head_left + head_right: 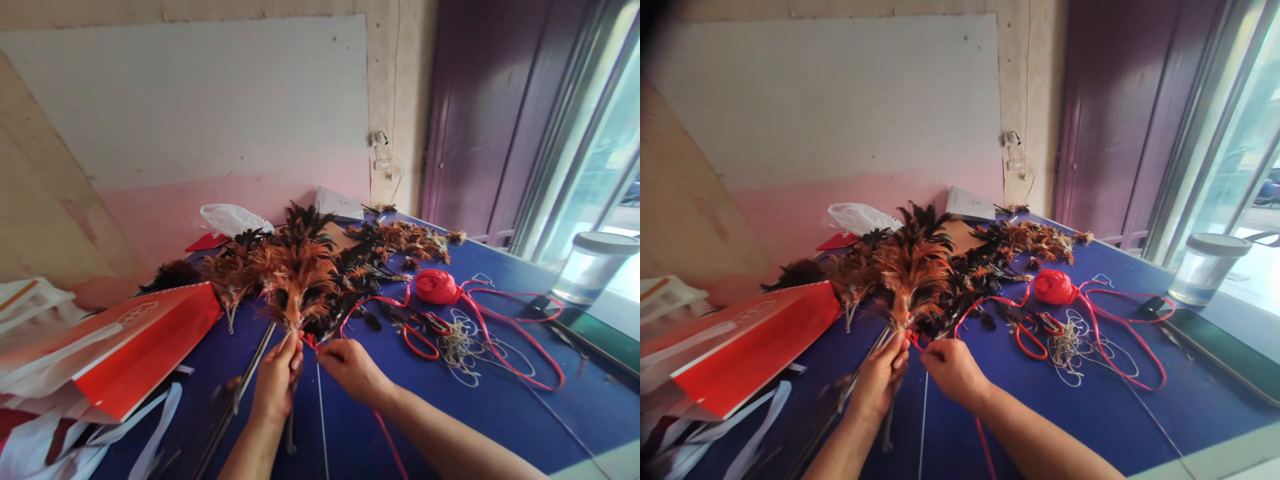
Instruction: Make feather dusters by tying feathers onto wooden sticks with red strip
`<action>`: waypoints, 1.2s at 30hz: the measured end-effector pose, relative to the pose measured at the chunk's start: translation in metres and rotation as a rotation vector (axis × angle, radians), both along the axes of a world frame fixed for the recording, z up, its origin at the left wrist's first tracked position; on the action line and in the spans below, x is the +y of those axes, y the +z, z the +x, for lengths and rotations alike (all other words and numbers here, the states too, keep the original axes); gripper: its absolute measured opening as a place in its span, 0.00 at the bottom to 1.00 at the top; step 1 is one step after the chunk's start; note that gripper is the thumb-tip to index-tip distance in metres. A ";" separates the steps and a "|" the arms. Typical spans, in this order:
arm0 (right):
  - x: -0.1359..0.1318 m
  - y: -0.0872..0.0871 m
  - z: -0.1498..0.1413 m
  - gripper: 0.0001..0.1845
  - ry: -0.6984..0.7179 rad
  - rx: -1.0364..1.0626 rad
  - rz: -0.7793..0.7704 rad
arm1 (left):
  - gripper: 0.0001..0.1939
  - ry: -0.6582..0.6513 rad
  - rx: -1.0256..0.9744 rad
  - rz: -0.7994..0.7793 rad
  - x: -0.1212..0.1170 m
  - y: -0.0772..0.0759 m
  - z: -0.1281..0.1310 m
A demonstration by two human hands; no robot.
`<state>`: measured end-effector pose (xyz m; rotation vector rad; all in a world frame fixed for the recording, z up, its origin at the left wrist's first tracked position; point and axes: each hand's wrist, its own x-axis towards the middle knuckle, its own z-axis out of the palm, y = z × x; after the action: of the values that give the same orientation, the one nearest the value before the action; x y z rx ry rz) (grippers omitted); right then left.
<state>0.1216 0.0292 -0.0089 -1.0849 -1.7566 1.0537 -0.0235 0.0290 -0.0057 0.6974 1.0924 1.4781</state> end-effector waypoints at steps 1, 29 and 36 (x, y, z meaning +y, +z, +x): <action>0.004 0.001 0.007 0.15 0.053 -0.122 -0.005 | 0.19 0.007 -0.001 0.013 0.002 0.002 -0.005; 0.193 0.020 0.094 0.17 -0.556 -0.798 0.297 | 0.17 0.004 -0.129 -0.024 0.015 0.002 -0.032; 0.214 0.027 0.088 0.07 -0.563 -0.528 0.173 | 0.18 -0.025 -0.089 -0.073 0.015 -0.001 -0.030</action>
<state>0.2098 0.2429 0.0180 -1.7160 -1.7201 0.2752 -0.0538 0.0442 -0.0067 0.5874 1.0600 1.4273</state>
